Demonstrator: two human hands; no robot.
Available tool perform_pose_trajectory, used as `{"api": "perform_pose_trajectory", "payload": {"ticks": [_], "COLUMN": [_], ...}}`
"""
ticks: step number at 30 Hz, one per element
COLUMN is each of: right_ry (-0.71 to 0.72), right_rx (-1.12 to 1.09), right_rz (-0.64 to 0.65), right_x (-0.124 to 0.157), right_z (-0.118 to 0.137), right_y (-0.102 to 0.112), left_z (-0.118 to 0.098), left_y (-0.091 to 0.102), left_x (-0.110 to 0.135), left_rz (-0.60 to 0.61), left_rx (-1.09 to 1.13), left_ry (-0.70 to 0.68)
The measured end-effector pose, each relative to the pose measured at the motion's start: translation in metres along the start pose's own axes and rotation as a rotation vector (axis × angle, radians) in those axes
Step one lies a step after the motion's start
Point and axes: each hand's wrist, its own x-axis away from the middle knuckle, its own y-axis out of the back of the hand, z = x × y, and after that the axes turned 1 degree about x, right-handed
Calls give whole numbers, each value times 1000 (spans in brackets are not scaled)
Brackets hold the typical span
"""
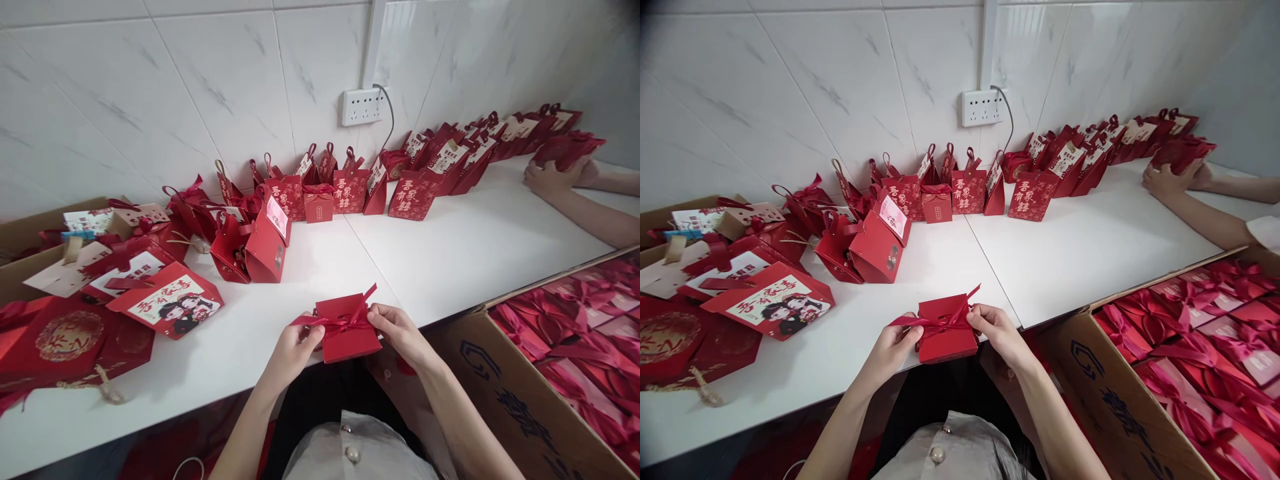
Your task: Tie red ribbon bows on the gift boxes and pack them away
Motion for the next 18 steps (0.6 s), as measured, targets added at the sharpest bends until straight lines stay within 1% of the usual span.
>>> {"api": "perform_pose_trajectory", "payload": {"ticks": [3,4,5,7,9,13,15,18], "right_ry": [87,109,119,101,79,129,153,153], "right_rx": [93,121,156,210,197,117,128,194], "right_rz": [-37,-60,-78,-86,-65,-30,-23,-21], "right_x": [-4,-6,-9,-16,-24,-35,-38,-41], "right_z": [11,14,18,22,24,25,27,33], "right_y": [8,10,11,12,10,5,2,-1], "left_z": [-1,-2,-4,-9,-14,-19,-20,-19], "left_y": [9,12,15,18,19,22,26,33], "left_x": [-8,-11,-15,-23,-29,-37,-38,-38], "left_rz": [-65,-76,-62,31,140,291,381,493], "left_rx": [7,0,-15,-52,-73,-49,-64,-55], "left_ry": [-78,-123,-167,-228,-263,-343,-389,-410]}}
